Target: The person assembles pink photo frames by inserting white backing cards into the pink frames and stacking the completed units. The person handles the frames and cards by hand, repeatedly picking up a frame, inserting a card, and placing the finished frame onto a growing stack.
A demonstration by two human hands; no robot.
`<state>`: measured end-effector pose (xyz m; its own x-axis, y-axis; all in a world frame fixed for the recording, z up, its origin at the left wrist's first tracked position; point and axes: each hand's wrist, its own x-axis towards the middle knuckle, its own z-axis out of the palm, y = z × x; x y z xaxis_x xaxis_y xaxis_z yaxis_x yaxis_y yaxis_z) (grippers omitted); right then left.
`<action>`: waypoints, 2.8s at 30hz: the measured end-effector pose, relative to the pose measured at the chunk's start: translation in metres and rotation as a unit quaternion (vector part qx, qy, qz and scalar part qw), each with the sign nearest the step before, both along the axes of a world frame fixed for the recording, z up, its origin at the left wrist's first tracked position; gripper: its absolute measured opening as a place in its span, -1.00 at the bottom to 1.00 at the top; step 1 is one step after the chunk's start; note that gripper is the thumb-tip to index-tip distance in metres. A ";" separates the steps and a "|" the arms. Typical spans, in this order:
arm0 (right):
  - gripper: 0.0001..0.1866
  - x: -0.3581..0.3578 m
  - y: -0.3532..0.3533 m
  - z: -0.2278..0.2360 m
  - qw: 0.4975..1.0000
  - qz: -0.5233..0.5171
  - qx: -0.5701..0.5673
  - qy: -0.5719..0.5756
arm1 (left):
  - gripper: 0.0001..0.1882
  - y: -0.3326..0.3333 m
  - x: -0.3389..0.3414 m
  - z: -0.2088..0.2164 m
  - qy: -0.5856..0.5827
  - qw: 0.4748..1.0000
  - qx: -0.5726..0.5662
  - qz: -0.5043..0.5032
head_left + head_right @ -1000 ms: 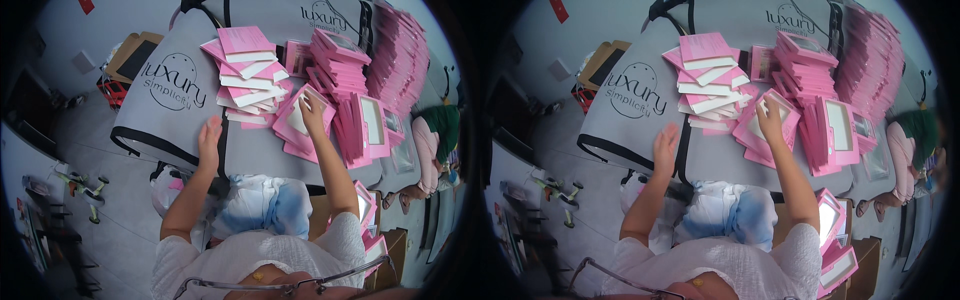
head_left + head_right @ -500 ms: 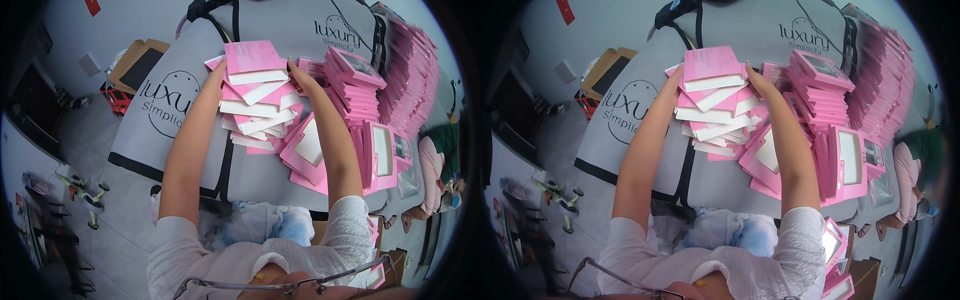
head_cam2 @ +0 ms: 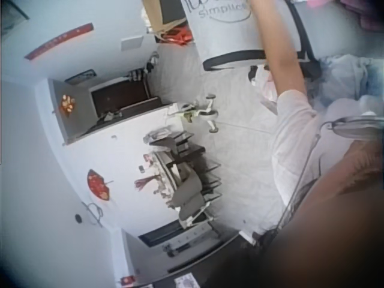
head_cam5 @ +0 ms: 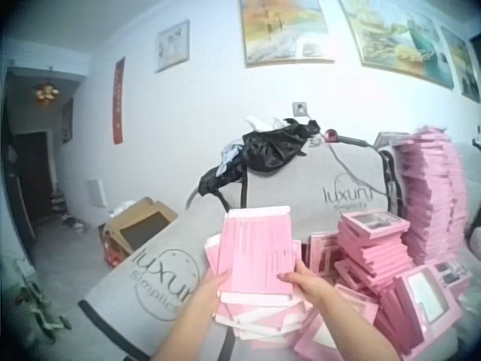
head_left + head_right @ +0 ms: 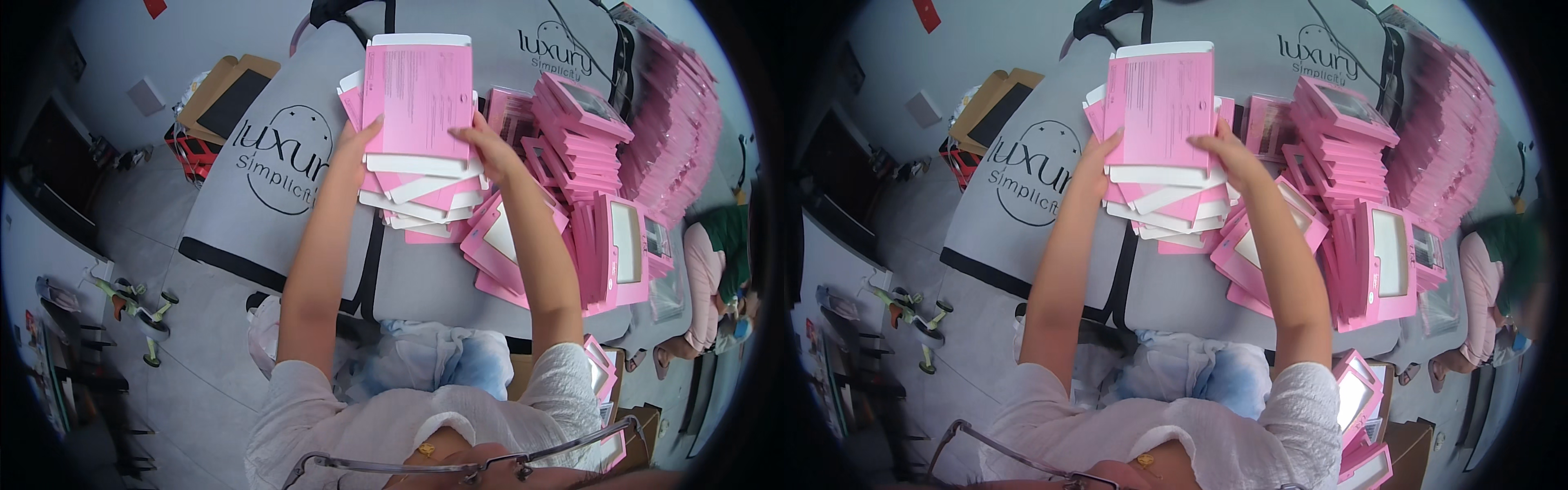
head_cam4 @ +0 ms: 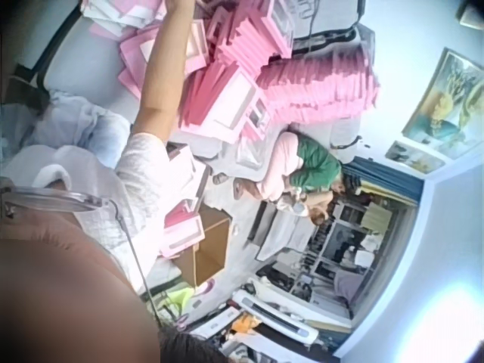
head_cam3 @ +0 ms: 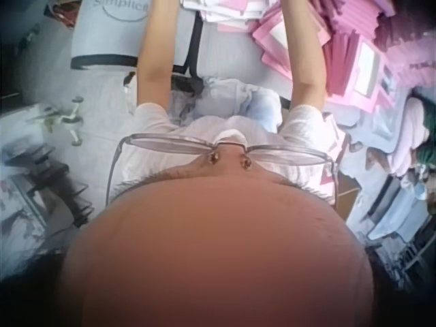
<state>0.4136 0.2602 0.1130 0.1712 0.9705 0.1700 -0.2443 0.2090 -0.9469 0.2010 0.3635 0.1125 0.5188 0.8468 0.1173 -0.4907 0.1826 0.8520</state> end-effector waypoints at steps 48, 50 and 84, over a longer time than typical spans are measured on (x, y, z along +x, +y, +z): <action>-0.50 -0.109 -0.312 -0.149 0.914 -0.118 -0.199 0.332 | -0.35 -0.277 -0.134 -0.143 0.014 0.927 -0.299 -0.227; -0.45 -0.110 -0.319 -0.149 0.907 -0.154 -0.217 0.327 | -0.36 -0.278 -0.143 -0.152 0.004 0.918 -0.329 -0.220; -0.23 -0.111 -0.390 -0.132 0.930 -0.287 -0.133 0.186 | -0.28 -0.217 -0.149 -0.142 0.134 0.909 -0.112 -0.379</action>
<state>0.3025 -0.1294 -0.0189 0.6736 0.7001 -0.2370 -0.4856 0.1775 -0.8560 0.0523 0.1461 -0.0291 0.9479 0.2212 -0.2293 0.0672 0.5647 0.8225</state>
